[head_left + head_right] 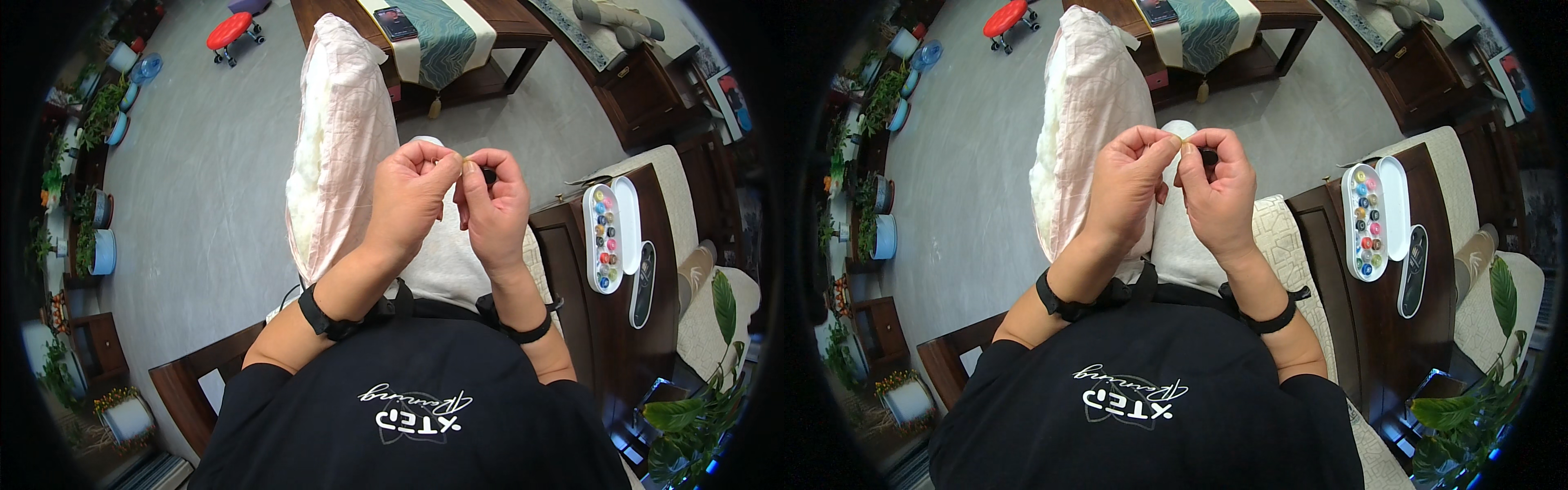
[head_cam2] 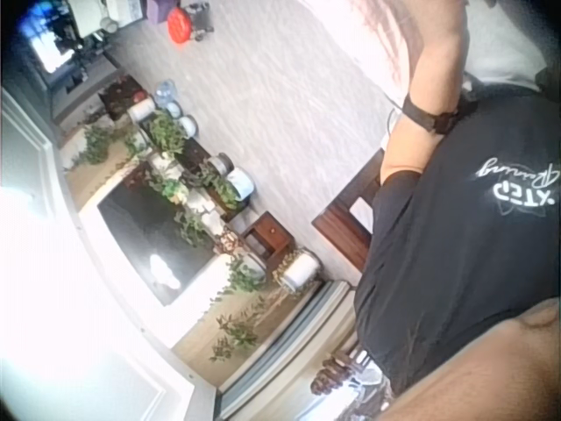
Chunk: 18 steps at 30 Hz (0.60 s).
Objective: The person sits on a sofa and assembles small fishing tackle components by hand. They thread a tiny piece onto a line, pick up a circular metal weight from a tray, attach it to the line, and then place the weight back into the tray. The person continues to adjust the line and components throughout the clip.
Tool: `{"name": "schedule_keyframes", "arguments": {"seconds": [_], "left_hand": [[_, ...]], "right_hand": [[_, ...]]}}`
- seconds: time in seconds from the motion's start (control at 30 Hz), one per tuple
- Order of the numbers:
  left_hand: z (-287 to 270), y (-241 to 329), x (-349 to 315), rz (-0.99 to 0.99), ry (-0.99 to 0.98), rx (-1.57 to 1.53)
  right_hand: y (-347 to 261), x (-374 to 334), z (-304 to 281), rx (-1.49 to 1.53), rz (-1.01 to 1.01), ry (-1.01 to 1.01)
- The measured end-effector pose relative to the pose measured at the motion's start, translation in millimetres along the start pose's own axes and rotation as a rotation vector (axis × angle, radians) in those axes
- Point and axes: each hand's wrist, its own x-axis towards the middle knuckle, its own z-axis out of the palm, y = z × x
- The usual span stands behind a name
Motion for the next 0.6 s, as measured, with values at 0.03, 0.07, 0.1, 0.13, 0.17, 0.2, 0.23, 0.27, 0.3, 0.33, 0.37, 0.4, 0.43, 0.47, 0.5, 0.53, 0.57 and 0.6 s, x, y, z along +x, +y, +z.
{"name": "schedule_keyframes", "arguments": {"seconds": [0.03,0.07,0.1,0.13,0.17,0.2,0.23,0.27,0.3,0.33,0.37,0.4,0.43,0.47,0.5,0.53,0.57,0.6], "left_hand": [[-0.2,-0.8,0.2,0.012,-0.001,-0.008],[-0.4,-1.4,0.4,0.026,-0.003,-0.019],[-0.6,-1.9,0.5,0.041,-0.006,-0.029],[-1.1,-2.1,0.6,0.048,-0.01,-0.025],[-2.0,-2.1,0.5,0.054,-0.016,-0.02],[-2.7,-2.0,0.3,0.051,-0.017,-0.015],[-3.4,-1.8,-0.1,0.066,-0.021,-0.015],[-4.2,-1.7,-0.5,0.072,-0.021,-0.014],[-5.1,-1.6,-0.7,0.094,-0.029,-0.025],[-6.4,-1.4,-0.4,0.096,-0.025,0.024],[-8.1,-1.1,0.2,0.115,-0.029,0.062],[-9.7,-1.1,0.7,0.132,-0.031,0.098],[-11.0,-1.3,0.4,0.169,-0.043,0.145],[-12.3,-1.6,0.1,0.206,-0.053,0.191],[-13.4,-1.8,-0.1,0.229,-0.059,0.244],[-14.3,-1.8,-0.1,0.288,-0.07,0.281],[-15.0,-1.6,0.0,0.334,-0.077,0.324],[-15.5,-1.2,0.0,0.375,-0.081,0.37]], "right_hand": [[1.4,-0.2,-0.2,-0.046,-0.038,0.0],[2.5,-0.3,-0.7,-0.096,-0.078,-0.003],[3.3,-0.3,-1.4,-0.15,-0.122,-0.001],[3.8,0.2,-2.2,-0.191,-0.165,0.004],[3.9,0.9,-3.0,-0.237,-0.211,0.014],[3.4,1.6,-4.1,-0.286,-0.262,0.026],[2.0,2.2,-6.0,-0.284,-0.254,0.014],[-0.2,2.9,-8.5,-0.285,-0.252,0.004],[-2.2,3.8,-10.5,-0.286,-0.252,-0.004],[-3.8,4.6,-11.7,-0.219,-0.209,-0.008],[-5.2,5.6,-12.4,-0.151,-0.17,-0.01],[-6.6,6.8,-13.2,-0.086,-0.128,-0.013],[-8.0,7.9,-14.6,-0.076,-0.112,-0.025],[-9.4,9.2,-16.0,-0.068,-0.095,-0.038],[-10.4,10.4,-17.3,-0.06,-0.077,-0.051],[-11.4,11.5,-18.7,-0.081,-0.063,-0.061],[-12.4,12.5,-20.1,-0.101,-0.048,-0.072],[-12.9,13.2,-20.7,-0.12,-0.025,-0.077]]}}
